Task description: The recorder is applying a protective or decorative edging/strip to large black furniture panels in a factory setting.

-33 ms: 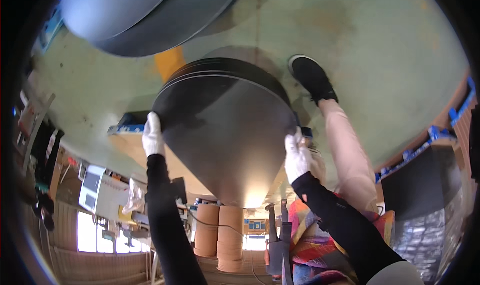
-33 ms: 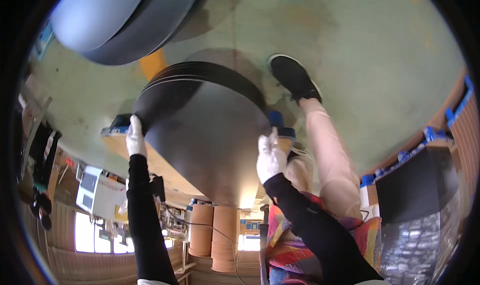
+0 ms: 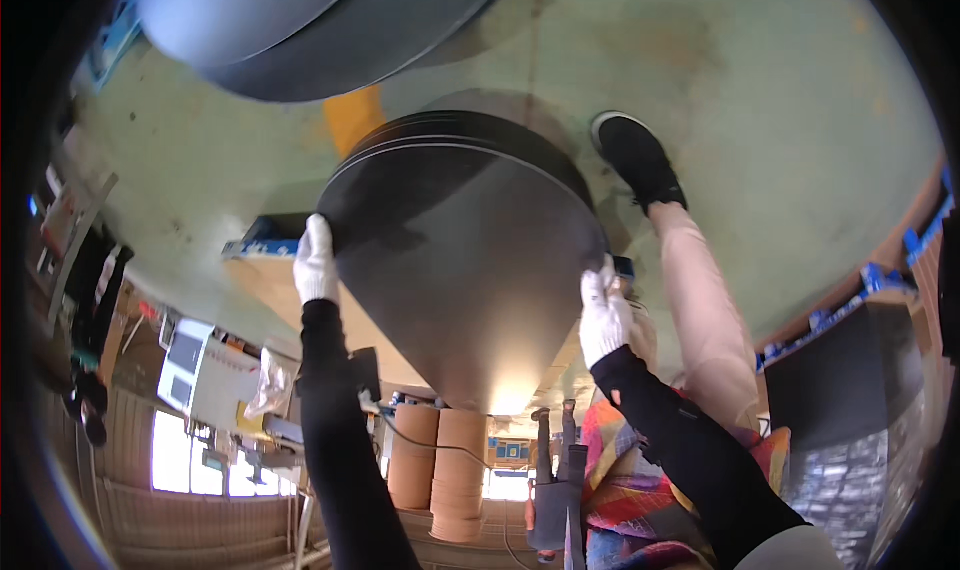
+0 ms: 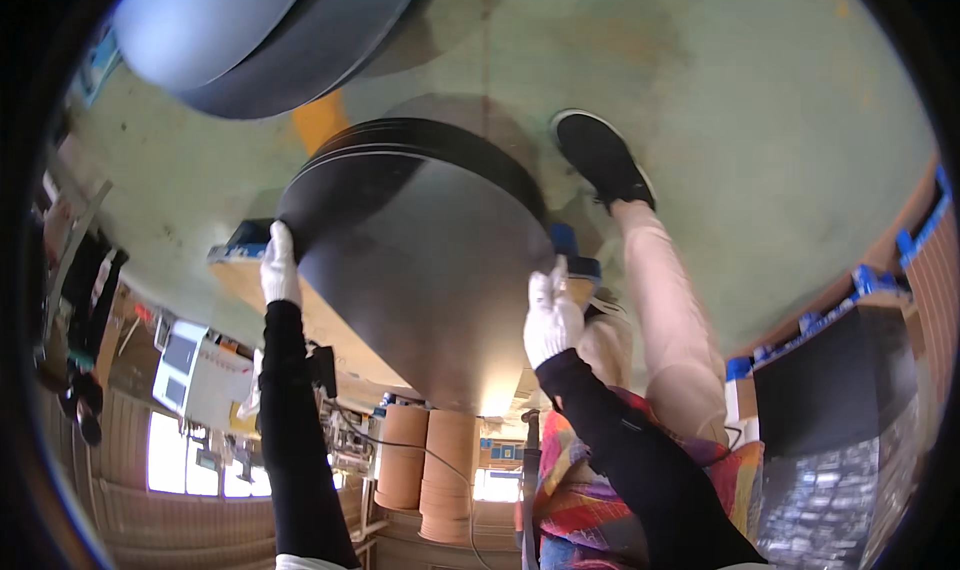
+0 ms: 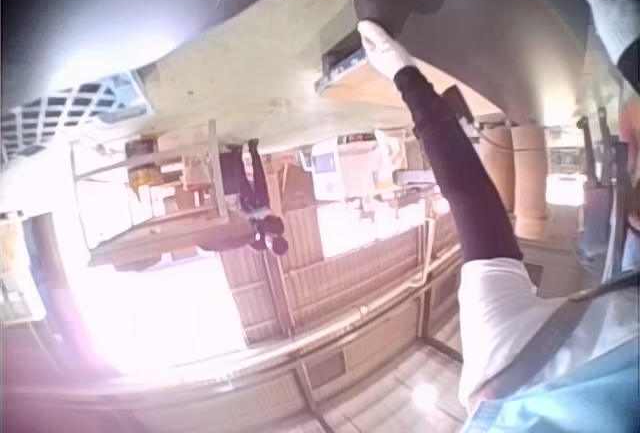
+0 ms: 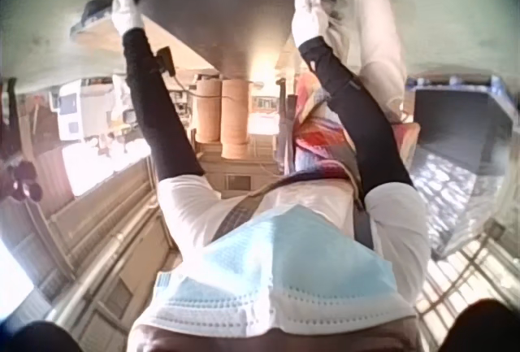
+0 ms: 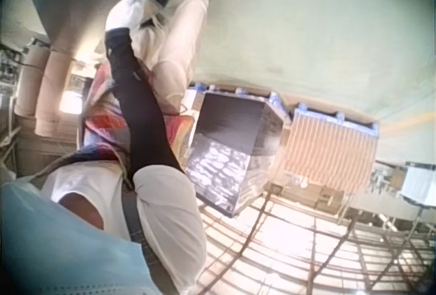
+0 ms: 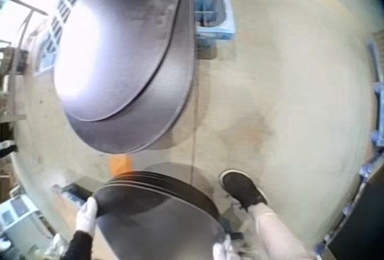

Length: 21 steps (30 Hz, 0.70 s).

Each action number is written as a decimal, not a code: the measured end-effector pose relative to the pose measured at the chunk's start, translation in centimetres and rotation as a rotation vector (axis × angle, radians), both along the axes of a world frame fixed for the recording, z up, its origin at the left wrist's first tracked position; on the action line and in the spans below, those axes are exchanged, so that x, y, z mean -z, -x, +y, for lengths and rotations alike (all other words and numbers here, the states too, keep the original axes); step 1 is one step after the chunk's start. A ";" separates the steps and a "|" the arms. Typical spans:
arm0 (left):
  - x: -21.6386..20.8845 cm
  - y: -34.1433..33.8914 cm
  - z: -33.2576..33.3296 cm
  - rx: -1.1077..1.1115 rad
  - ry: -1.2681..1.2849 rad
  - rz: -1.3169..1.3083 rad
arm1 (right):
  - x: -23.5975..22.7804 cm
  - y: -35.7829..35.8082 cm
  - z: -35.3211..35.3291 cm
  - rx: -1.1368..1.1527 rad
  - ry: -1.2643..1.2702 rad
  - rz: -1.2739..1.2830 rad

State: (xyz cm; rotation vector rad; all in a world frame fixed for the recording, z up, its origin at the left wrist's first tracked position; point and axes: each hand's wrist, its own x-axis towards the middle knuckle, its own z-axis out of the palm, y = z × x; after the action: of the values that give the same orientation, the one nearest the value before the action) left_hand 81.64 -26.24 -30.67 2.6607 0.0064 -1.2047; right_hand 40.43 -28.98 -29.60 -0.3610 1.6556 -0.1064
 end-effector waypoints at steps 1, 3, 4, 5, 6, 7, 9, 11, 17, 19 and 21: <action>-1.5 -2.4 1.5 0.007 -0.033 -0.051 | -2.3 -4.4 -1.3 -0.217 -0.021 0.168; -2.4 -2.5 0.9 -0.050 0.013 -0.059 | -3.9 -7.2 -4.0 -0.470 -0.079 0.209; -1.6 -2.9 1.7 -0.012 0.009 -0.068 | -4.1 -7.3 -4.5 -0.496 -0.052 0.225; -2.3 -4.5 3.3 0.024 -0.024 -0.101 | -7.0 -11.5 -9.6 -0.676 -0.409 0.257; -1.7 -4.3 3.1 0.046 -0.022 -0.102 | -5.8 -10.0 -7.3 -0.510 -0.082 0.190; -1.1 -3.9 2.9 0.074 -0.043 -0.110 | -4.8 -7.7 -6.0 -0.560 -0.024 0.195; -1.0 -2.6 2.0 0.123 -0.040 -0.133 | -3.8 -6.9 -5.6 -0.582 0.019 0.201; -1.5 -1.4 0.9 0.138 -0.079 -0.160 | -3.1 -5.3 -5.8 -0.663 -0.092 0.227; -3.0 0.3 -1.2 0.051 0.008 -0.274 | 0.2 -0.5 -7.9 -0.288 -0.387 -0.141; -2.2 1.7 -3.3 -0.001 0.047 -0.325 | 4.0 3.8 -12.5 -0.040 -0.361 -0.642; -3.6 2.9 -0.2 -0.070 0.029 -0.506 | 1.7 0.4 -13.7 -0.077 -0.400 -0.473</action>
State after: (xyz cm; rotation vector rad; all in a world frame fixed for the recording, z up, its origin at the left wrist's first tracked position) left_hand 78.69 -26.44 -27.04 2.8318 -0.0002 -0.4820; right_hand 40.05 -42.69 -31.34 -0.0820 1.1577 0.1850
